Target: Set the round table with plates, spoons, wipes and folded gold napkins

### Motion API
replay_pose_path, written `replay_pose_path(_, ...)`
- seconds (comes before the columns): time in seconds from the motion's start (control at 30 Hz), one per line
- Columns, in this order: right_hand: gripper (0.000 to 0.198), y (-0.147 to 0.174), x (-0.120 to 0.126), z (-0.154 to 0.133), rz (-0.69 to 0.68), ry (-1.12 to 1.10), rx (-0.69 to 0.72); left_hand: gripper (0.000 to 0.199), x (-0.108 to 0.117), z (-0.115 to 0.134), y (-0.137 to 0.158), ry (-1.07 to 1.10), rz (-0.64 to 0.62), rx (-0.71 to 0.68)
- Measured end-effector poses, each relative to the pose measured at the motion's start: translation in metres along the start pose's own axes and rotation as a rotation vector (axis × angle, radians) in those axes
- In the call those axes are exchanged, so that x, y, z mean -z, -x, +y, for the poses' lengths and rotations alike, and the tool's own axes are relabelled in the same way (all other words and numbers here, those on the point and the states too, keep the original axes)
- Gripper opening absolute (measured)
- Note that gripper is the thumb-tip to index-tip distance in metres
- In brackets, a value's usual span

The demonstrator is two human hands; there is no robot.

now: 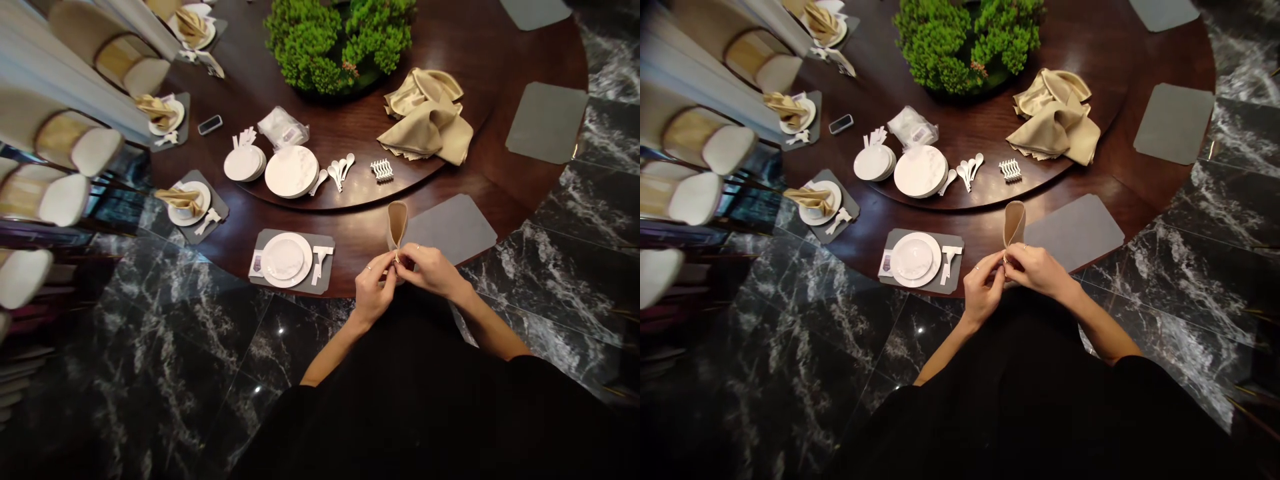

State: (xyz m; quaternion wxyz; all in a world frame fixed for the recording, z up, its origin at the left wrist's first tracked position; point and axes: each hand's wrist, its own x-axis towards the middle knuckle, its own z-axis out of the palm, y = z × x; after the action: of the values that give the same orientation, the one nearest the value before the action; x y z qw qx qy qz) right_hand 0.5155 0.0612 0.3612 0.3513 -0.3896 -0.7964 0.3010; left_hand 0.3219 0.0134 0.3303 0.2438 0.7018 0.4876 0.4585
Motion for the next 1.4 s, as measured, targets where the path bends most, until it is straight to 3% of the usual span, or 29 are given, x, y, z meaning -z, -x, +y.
replay_pose_path(0.17, 0.022, 0.006, 0.020, -0.003, -0.139, 0.032, 0.230, 0.040, 0.021, -0.025, -0.014, -0.045, -0.144, -0.224)
replay_pose_path(0.3, 0.024, 0.008, 0.029, -0.017, -0.253, 0.067, 0.325, 0.033, 0.046, -0.045, -0.059, -0.125, -0.415, -0.327)
replay_pose_path(0.43, 0.021, 0.014, 0.025, -0.025, -0.191, 0.037, 0.408, 0.019, 0.042, -0.057, -0.110, -0.190, -0.606, -0.393)
replay_pose_path(0.53, 0.020, 0.023, 0.031, -0.022, -0.067, 0.014, 0.316, 0.014, 0.033, -0.065, -0.143, -0.216, -0.682, -0.425)
replay_pose_path(0.63, 0.019, 0.032, 0.056, -0.011, 0.102, 0.058, 0.071, 0.013, 0.037, -0.069, -0.174, -0.221, -0.713, -0.436)
replay_pose_path(0.73, 0.022, 0.036, 0.090, 0.007, 0.334, 0.158, -0.146, 0.017, 0.050, -0.063, -0.201, -0.216, -0.626, -0.452)
replay_pose_path(0.83, 0.027, 0.038, 0.122, 0.020, 0.524, 0.280, -0.234, 0.034, 0.063, -0.042, -0.217, -0.187, -0.529, -0.467)
replay_pose_path(0.97, 0.042, 0.044, 0.147, 0.013, 0.716, 0.499, -0.088, 0.048, 0.089, 0.015, -0.220, -0.040, -0.307, -0.340)
replay_pose_path(1.07, 0.048, 0.048, 0.153, -0.007, 0.869, 0.627, 0.011, 0.044, 0.115, 0.060, -0.216, 0.048, -0.345, -0.154)
replay_pose_path(1.13, 0.048, 0.046, 0.155, -0.020, 0.956, 0.667, 0.028, 0.042, 0.127, 0.076, -0.216, 0.048, -0.325, -0.100)
replay_pose_path(1.27, 0.041, 0.033, 0.159, -0.039, 1.061, 0.660, 0.061, 0.039, 0.134, 0.067, -0.222, 0.012, -0.036, -0.120)
replay_pose_path(1.4, 0.048, 0.023, 0.154, -0.060, 1.148, 0.660, 0.021, 0.036, 0.124, 0.039, -0.226, 0.270, 0.296, 0.024)
